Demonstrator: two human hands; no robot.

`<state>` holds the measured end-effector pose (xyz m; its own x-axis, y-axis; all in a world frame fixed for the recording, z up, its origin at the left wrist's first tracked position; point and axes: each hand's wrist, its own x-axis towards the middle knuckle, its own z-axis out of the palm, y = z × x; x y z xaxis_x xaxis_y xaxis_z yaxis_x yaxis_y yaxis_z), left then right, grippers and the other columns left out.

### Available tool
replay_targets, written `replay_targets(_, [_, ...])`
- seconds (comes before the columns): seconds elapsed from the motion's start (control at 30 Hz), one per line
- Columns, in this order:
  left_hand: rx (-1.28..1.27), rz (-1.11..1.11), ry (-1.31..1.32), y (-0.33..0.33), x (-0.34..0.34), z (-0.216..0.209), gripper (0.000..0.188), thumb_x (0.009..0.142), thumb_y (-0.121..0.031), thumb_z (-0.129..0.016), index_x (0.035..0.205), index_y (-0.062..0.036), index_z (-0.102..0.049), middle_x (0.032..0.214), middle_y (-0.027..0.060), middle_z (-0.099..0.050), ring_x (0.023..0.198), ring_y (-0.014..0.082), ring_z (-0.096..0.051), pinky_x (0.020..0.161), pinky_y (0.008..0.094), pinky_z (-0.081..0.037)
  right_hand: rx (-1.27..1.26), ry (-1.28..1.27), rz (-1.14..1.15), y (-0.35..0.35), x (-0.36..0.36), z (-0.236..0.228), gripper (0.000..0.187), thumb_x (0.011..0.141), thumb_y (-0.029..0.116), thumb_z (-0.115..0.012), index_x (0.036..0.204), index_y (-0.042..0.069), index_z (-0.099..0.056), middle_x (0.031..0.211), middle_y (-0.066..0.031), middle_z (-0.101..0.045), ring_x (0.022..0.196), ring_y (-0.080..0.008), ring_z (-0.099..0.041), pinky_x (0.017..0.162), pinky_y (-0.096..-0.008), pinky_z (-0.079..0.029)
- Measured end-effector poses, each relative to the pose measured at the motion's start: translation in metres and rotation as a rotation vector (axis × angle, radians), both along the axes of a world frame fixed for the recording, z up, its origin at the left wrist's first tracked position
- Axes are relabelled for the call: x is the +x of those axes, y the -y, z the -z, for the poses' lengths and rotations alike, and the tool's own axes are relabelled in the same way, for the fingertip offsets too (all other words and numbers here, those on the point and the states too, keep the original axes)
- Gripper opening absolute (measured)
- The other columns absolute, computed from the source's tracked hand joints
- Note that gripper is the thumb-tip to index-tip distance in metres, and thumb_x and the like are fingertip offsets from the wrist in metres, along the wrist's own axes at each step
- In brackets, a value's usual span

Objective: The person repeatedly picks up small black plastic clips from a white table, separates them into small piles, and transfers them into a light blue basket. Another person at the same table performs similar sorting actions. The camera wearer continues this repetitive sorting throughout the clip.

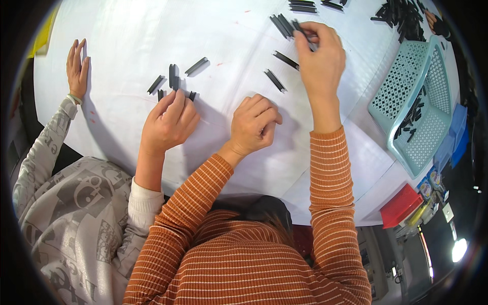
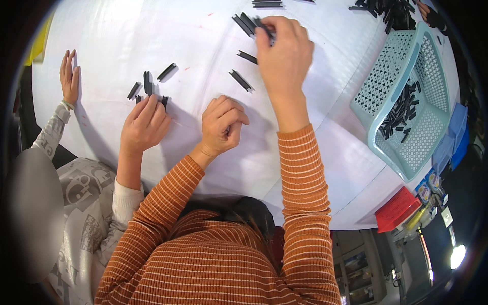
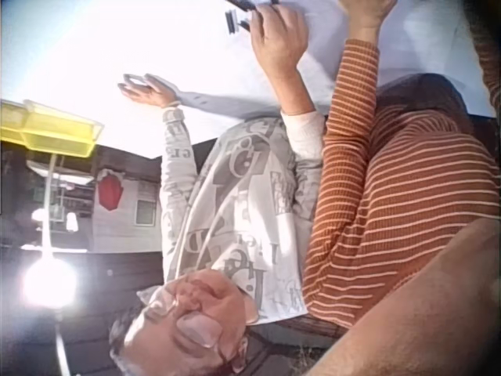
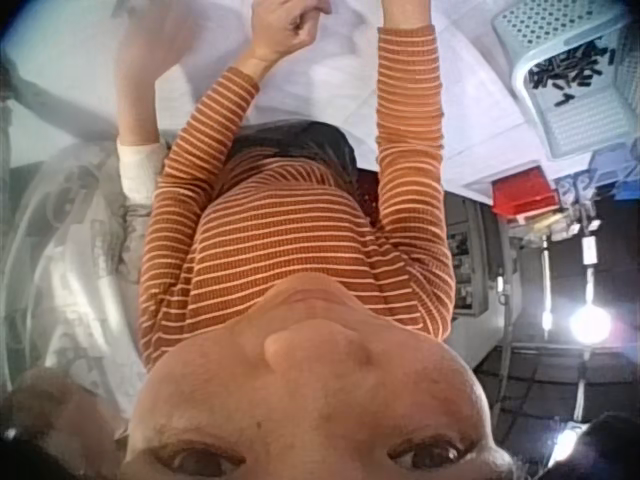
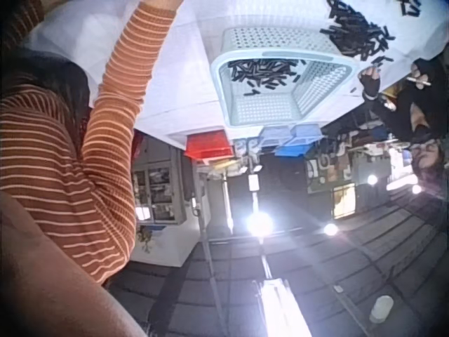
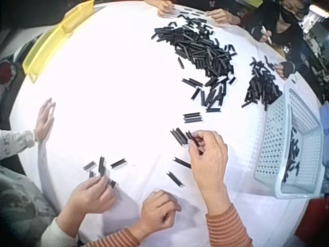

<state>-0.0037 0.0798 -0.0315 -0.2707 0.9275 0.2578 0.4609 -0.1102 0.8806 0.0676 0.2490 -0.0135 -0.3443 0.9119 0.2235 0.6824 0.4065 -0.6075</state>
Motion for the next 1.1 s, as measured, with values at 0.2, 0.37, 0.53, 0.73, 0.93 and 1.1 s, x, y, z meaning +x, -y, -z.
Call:
replay_targets(0.2, [0.005, 0.002, -0.007, 0.0, 0.0, 0.001, 0.02, 0.057, 0.008, -0.054, 0.065, -0.0105, -0.058, 0.072, 0.002, -0.057, 0.067, 0.0208, -0.052, 0.059, 0.0324, -0.036, 0.139, 0.058, 0.03, -0.003, 0.018, 0.003, 0.017, 0.077, 0.02, -0.074, 0.092, 0.014, -0.069, 0.092, 0.001, -0.062, 0.089, -0.0231, -0.057, 0.077, -0.0399, -0.043])
replay_targets(0.37, [-0.006, 0.007, -0.001, 0.0, -0.001, -0.001, 0.02, 0.057, 0.008, -0.053, 0.065, -0.0101, -0.058, 0.072, 0.0025, -0.057, 0.067, 0.0213, -0.052, 0.059, 0.0329, -0.037, 0.253, 0.125, -0.075, 0.012, -0.006, 0.002, 0.017, 0.075, 0.022, -0.077, 0.09, 0.016, -0.07, 0.088, 0.0026, -0.058, 0.086, -0.0201, -0.055, 0.072, -0.0376, -0.039])
replay_targets(0.53, [-0.005, 0.007, -0.007, 0.0, 0.001, -0.001, 0.02, 0.057, 0.008, -0.053, 0.065, -0.0096, -0.057, 0.072, 0.0027, -0.057, 0.067, 0.0219, -0.053, 0.059, 0.0332, -0.037, 0.217, 0.176, -0.083, 0.02, -0.015, 0.01, 0.016, 0.074, 0.022, -0.078, 0.087, 0.016, -0.07, 0.087, 0.0031, -0.058, 0.085, -0.0185, -0.054, 0.071, -0.0371, -0.037])
replay_targets(0.73, [0.016, 0.0, 0.008, 0.001, 0.002, 0.002, 0.02, 0.057, 0.008, -0.054, 0.066, -0.0096, -0.058, 0.072, 0.0026, -0.057, 0.067, 0.0219, -0.054, 0.059, 0.0331, -0.037, 0.092, 0.072, -0.027, 0.032, 0.003, -0.004, 0.016, 0.077, 0.022, -0.076, 0.089, 0.016, -0.07, 0.089, 0.0029, -0.061, 0.085, -0.0199, -0.056, 0.074, -0.0361, -0.039])
replay_targets(0.93, [0.014, 0.009, -0.01, 0.0, 0.002, 0.001, 0.021, 0.056, 0.008, -0.054, 0.066, -0.01, -0.058, 0.071, 0.0022, -0.057, 0.066, 0.0207, -0.053, 0.059, 0.0326, -0.036, 0.259, 0.116, 0.004, 0.007, 0.008, 0.003, 0.015, 0.078, 0.022, -0.076, 0.09, 0.016, -0.07, 0.089, 0.0039, -0.061, 0.086, -0.0189, -0.055, 0.074, -0.0357, -0.038])
replay_targets(1.1, [0.018, 0.01, 0.003, -0.001, 0.003, 0.001, 0.021, 0.056, 0.008, -0.054, 0.066, -0.0103, -0.057, 0.071, 0.0019, -0.057, 0.066, 0.0205, -0.053, 0.059, 0.0324, -0.036, 0.313, 0.198, -0.087, -0.002, -0.007, 0.011, 0.012, 0.077, 0.021, -0.076, 0.087, 0.016, -0.07, 0.082, 0.0051, -0.064, 0.083, -0.0168, -0.056, 0.076, -0.035, -0.034])
